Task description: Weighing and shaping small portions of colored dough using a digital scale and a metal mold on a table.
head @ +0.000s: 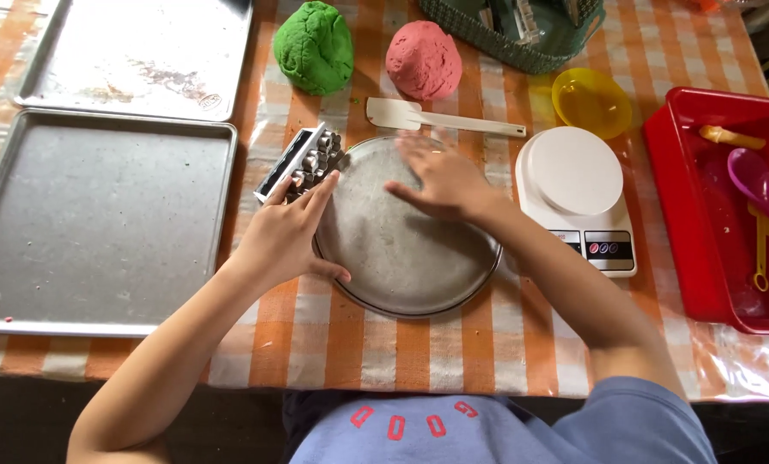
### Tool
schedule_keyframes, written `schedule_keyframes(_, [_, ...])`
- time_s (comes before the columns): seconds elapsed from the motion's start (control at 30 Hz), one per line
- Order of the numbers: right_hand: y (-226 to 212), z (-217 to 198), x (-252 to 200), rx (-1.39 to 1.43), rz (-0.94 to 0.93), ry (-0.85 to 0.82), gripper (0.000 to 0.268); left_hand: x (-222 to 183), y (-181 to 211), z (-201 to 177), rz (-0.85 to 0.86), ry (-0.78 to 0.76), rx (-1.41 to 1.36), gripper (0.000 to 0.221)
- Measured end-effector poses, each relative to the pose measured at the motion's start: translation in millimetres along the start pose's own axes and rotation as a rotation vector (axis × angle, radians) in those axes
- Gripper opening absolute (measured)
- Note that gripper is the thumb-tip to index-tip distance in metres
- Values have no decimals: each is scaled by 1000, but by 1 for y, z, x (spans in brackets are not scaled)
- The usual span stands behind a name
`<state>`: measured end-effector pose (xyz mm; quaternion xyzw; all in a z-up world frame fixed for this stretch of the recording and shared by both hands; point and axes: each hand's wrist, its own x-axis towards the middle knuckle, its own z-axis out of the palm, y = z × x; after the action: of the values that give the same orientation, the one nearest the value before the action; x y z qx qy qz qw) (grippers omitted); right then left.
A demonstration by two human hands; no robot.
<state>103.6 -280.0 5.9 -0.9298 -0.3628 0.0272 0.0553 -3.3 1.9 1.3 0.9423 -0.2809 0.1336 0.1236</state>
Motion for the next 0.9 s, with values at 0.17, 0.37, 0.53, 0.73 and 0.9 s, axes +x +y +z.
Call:
schedule_keyframes(0.17, [-73, 9, -6, -63, -302, 210, 94, -4, -14, 25, -12, -22, 69, 126])
schedule_keyframes(0.37, [-125, 0, -90, -15, -447, 225, 96, -6, -9, 16, -20, -25, 7, 148])
schedule_keyframes(0.53, [-111, -4, -156, -83, -430, 158, 99, -6, -5, 18, -8, 20, 26, 162])
schedule_keyframes(0.73, [-54, 9, -200, -205, -248, 205, 99, -6, -5, 18, -1, 20, 61, 162])
schedule_keyframes(0.9, [16, 22, -184, -348, 34, 154, 96, -2, -1, 7, -25, -41, 33, 155])
